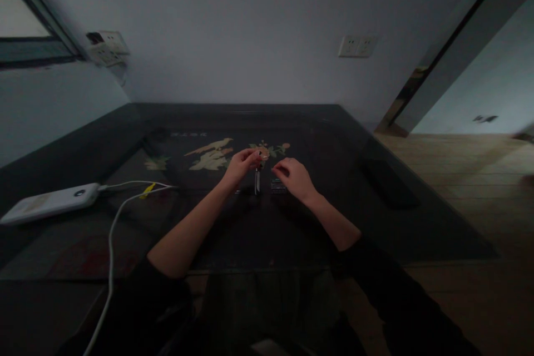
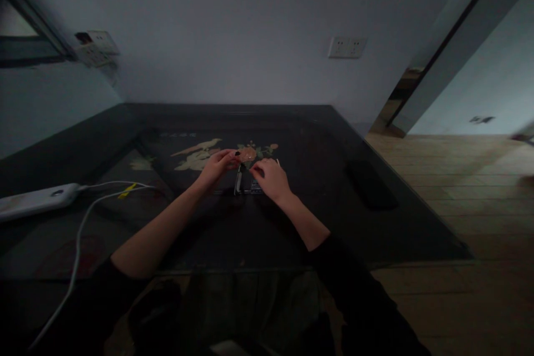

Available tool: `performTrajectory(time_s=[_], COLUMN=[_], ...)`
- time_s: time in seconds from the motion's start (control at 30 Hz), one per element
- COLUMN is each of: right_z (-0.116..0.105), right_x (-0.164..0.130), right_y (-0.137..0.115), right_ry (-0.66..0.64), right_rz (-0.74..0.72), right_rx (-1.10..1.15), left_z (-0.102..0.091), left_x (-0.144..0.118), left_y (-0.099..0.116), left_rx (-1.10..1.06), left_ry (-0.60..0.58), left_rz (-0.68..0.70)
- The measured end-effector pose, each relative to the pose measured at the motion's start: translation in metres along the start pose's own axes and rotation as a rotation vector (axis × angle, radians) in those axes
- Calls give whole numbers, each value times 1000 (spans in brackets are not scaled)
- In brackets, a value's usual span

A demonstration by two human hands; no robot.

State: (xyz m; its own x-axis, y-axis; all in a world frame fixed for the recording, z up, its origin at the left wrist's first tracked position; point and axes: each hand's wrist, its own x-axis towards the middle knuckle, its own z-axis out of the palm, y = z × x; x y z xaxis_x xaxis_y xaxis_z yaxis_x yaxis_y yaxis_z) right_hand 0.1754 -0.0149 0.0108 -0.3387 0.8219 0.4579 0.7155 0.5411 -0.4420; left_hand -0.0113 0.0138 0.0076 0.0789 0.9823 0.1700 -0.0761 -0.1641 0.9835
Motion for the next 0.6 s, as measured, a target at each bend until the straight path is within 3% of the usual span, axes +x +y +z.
performTrajectory(time_s=[0.13, 0.33, 0.6], right_z=[11, 33, 55], right_x=[11, 33, 52], right_y=[-23, -52, -56], right_ry=[-222, -336, -440], right_rz=[-12, 110, 202], right_rx=[-213, -446, -458], left_z=[-6, -7, -6], left_x=[4, 2, 2], left_y=[1, 3, 2], left_rx=[150, 213, 200], left_ry=[37, 89, 70], left_rz=[145, 243, 241])
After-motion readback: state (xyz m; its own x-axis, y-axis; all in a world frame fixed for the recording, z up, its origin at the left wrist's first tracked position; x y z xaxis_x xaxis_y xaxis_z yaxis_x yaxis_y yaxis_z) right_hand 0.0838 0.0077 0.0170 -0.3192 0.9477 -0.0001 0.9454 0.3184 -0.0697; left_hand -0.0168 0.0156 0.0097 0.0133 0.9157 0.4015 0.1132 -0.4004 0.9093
